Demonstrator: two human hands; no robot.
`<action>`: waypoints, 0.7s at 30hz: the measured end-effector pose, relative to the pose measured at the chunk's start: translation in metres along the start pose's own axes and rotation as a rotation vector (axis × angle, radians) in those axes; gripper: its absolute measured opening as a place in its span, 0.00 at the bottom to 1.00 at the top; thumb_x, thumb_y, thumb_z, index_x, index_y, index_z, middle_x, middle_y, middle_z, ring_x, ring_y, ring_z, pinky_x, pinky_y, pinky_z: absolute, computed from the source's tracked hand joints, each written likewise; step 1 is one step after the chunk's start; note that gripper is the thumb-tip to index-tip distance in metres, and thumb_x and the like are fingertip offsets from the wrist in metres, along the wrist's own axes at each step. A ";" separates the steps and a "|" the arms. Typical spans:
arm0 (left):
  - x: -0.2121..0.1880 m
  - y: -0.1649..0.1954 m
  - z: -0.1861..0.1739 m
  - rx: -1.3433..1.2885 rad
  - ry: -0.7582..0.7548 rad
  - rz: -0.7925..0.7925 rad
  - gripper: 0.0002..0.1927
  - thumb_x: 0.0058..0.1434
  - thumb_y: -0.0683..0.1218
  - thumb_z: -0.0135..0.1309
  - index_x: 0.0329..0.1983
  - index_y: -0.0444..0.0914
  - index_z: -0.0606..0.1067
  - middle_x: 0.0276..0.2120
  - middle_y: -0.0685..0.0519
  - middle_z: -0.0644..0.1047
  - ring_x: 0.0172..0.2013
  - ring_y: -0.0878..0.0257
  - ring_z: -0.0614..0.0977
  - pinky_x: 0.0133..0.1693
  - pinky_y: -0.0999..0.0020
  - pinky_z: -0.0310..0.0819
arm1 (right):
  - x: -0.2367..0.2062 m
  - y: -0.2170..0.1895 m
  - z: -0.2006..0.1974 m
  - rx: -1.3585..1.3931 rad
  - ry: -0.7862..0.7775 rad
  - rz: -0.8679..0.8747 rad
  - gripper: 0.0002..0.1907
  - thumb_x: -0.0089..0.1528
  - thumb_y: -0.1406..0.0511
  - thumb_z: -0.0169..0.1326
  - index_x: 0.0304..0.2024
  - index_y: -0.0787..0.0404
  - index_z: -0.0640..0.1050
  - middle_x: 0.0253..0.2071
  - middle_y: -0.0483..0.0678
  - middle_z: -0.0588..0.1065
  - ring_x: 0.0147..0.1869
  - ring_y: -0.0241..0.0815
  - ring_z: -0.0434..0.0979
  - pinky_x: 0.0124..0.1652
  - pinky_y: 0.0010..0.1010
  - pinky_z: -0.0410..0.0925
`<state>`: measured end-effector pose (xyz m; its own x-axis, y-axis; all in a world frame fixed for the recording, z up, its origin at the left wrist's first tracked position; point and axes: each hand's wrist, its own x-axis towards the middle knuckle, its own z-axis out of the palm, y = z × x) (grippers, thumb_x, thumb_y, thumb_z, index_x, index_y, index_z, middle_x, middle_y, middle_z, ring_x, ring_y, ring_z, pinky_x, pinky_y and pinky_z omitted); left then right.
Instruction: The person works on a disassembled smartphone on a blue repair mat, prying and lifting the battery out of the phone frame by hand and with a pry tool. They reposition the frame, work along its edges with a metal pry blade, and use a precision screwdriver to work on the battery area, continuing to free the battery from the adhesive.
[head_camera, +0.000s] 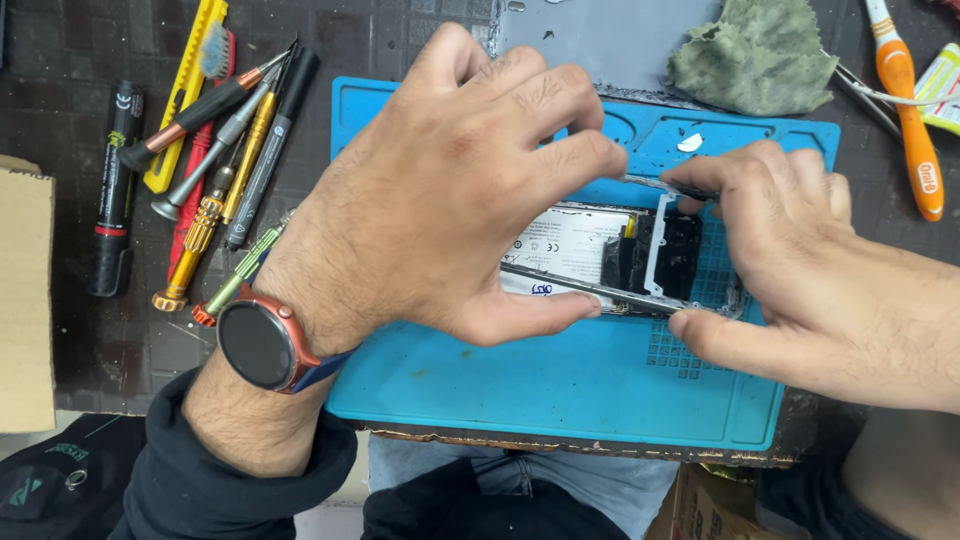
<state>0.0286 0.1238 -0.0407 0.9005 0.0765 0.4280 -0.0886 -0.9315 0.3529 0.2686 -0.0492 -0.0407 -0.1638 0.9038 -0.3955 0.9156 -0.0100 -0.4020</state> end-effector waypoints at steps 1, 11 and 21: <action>-0.001 0.001 0.000 0.001 -0.022 -0.028 0.36 0.50 0.67 0.69 0.50 0.37 0.76 0.44 0.48 0.72 0.44 0.52 0.74 0.45 0.54 0.59 | 0.000 0.000 0.000 -0.016 0.004 0.004 0.49 0.51 0.48 0.58 0.65 0.68 0.59 0.53 0.58 0.63 0.56 0.54 0.61 0.53 0.46 0.57; -0.007 0.005 0.010 0.065 -0.181 -0.178 0.42 0.38 0.69 0.71 0.48 0.37 0.77 0.41 0.49 0.72 0.47 0.52 0.73 0.50 0.53 0.60 | 0.002 0.009 0.012 -0.192 0.024 0.018 0.53 0.44 0.47 0.65 0.66 0.60 0.62 0.55 0.58 0.62 0.53 0.55 0.61 0.47 0.47 0.60; -0.009 0.008 0.009 0.077 -0.191 -0.168 0.44 0.33 0.69 0.72 0.48 0.38 0.77 0.41 0.50 0.73 0.48 0.52 0.73 0.52 0.51 0.58 | 0.002 0.011 0.016 -0.229 0.014 0.026 0.55 0.42 0.48 0.68 0.67 0.58 0.63 0.54 0.57 0.63 0.54 0.56 0.62 0.50 0.49 0.60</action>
<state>0.0238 0.1127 -0.0497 0.9646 0.1706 0.2014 0.0949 -0.9362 0.3384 0.2728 -0.0545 -0.0592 -0.1349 0.9105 -0.3909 0.9792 0.0621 -0.1933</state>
